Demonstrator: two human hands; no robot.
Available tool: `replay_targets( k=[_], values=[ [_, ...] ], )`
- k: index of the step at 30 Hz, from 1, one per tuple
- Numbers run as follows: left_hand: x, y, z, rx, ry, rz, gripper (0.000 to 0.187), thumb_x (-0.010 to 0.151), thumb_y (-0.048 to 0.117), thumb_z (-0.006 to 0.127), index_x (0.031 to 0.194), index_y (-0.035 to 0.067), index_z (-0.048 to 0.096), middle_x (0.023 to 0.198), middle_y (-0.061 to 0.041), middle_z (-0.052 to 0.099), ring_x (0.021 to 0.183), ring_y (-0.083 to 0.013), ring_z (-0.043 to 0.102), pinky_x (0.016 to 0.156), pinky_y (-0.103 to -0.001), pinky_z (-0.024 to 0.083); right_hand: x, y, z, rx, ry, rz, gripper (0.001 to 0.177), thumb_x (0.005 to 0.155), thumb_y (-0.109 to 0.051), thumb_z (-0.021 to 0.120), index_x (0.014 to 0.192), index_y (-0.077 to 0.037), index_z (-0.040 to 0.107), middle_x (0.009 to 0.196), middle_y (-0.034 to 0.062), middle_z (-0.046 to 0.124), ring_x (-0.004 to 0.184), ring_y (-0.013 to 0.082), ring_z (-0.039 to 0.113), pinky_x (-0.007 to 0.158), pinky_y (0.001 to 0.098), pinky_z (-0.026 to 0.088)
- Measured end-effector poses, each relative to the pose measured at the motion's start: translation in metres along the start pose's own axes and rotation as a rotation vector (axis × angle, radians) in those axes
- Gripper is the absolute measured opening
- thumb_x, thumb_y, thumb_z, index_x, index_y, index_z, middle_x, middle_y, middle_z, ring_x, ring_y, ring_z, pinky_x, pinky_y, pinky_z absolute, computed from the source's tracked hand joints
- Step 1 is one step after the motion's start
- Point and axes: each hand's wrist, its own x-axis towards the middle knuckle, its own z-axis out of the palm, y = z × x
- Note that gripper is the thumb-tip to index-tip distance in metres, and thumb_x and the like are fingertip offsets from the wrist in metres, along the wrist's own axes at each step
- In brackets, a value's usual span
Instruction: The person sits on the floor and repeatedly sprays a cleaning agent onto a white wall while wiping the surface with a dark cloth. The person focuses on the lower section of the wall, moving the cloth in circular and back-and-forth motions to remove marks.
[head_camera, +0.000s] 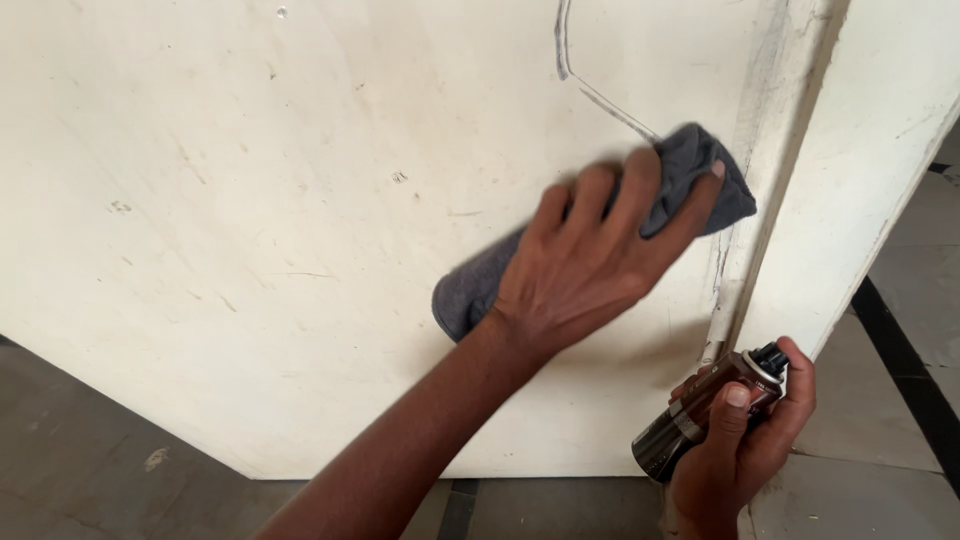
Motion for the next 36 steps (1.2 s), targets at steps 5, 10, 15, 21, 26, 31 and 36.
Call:
replay_targets(
  k=[5, 10, 15, 21, 26, 31, 36],
  values=[
    [-0.013, 0.026, -0.008, -0.012, -0.155, 0.210, 0.046, 0.100, 0.026, 0.067, 0.145, 0.017, 0.060, 0.125, -0.019, 0.065, 0.093, -0.0275, 0.065, 0.071, -0.039, 0.059, 0.000, 0.006, -0.006, -0.070, -0.038, -0.090, 0.053, 0.117, -0.026, 0.050, 0.161, -0.002, 0.034, 0.095, 0.0100, 0.056, 0.081, 0.0152, 0.058, 0.081, 0.0323, 0.051],
    [-0.022, 0.031, -0.009, -0.065, -0.137, 0.236, 0.042, 0.105, 0.028, 0.067, 0.146, 0.018, 0.060, 0.129, -0.016, 0.064, 0.099, -0.0254, 0.064, 0.074, -0.036, 0.058, 0.002, 0.007, -0.010, -0.082, -0.053, -0.117, 0.053, 0.117, -0.026, 0.047, 0.162, -0.002, 0.031, 0.099, 0.0102, 0.060, 0.086, 0.0161, 0.060, 0.080, 0.0326, 0.053],
    [-0.014, 0.021, 0.011, -0.054, -0.047, 0.049, 0.044, 0.109, 0.032, 0.065, 0.151, 0.018, 0.057, 0.131, -0.017, 0.061, 0.102, -0.0262, 0.063, 0.080, -0.040, 0.059, 0.003, 0.009, -0.011, -0.143, -0.071, -0.118, 0.053, 0.118, -0.028, 0.045, 0.163, -0.003, 0.029, 0.101, 0.0116, 0.060, 0.082, 0.0179, 0.063, 0.079, 0.0344, 0.055],
    [-0.052, 0.059, 0.003, -0.097, -0.211, 0.287, 0.039, 0.108, 0.033, 0.061, 0.143, 0.015, 0.059, 0.130, -0.014, 0.062, 0.106, -0.0263, 0.061, 0.080, -0.039, 0.057, 0.006, 0.013, -0.009, -0.055, -0.025, -0.091, 0.056, 0.119, -0.031, 0.044, 0.166, -0.007, 0.025, 0.114, 0.0111, 0.060, 0.092, 0.0181, 0.064, 0.077, 0.0329, 0.058],
    [-0.067, 0.046, 0.004, -0.053, -0.249, 0.385, 0.043, 0.103, 0.025, 0.063, 0.145, 0.018, 0.055, 0.129, -0.015, 0.061, 0.103, -0.0261, 0.061, 0.081, -0.039, 0.057, 0.008, 0.016, -0.016, -0.048, -0.072, -0.025, 0.058, 0.115, -0.034, 0.045, 0.164, -0.007, 0.026, 0.106, 0.0128, 0.063, 0.085, 0.0181, 0.065, 0.074, 0.0330, 0.057],
    [-0.017, -0.028, -0.003, -0.206, -0.083, -0.055, 0.056, 0.108, 0.019, 0.065, 0.158, 0.021, 0.041, 0.140, -0.024, 0.056, 0.115, -0.0321, 0.065, 0.080, -0.045, 0.060, 0.006, 0.018, -0.006, -0.026, -0.072, 0.004, 0.060, 0.114, -0.035, 0.046, 0.164, -0.008, 0.026, 0.106, 0.0125, 0.062, 0.084, 0.0178, 0.065, 0.074, 0.0333, 0.058],
    [-0.005, -0.007, -0.002, -0.105, -0.209, -0.030, 0.060, 0.097, 0.015, 0.068, 0.154, 0.021, 0.050, 0.131, -0.021, 0.060, 0.103, -0.0280, 0.064, 0.078, -0.039, 0.059, 0.000, 0.017, -0.005, 0.013, -0.063, 0.038, 0.059, 0.114, -0.035, 0.046, 0.164, -0.010, 0.026, 0.105, 0.0124, 0.062, 0.084, 0.0174, 0.064, 0.075, 0.0327, 0.058]
  ],
)
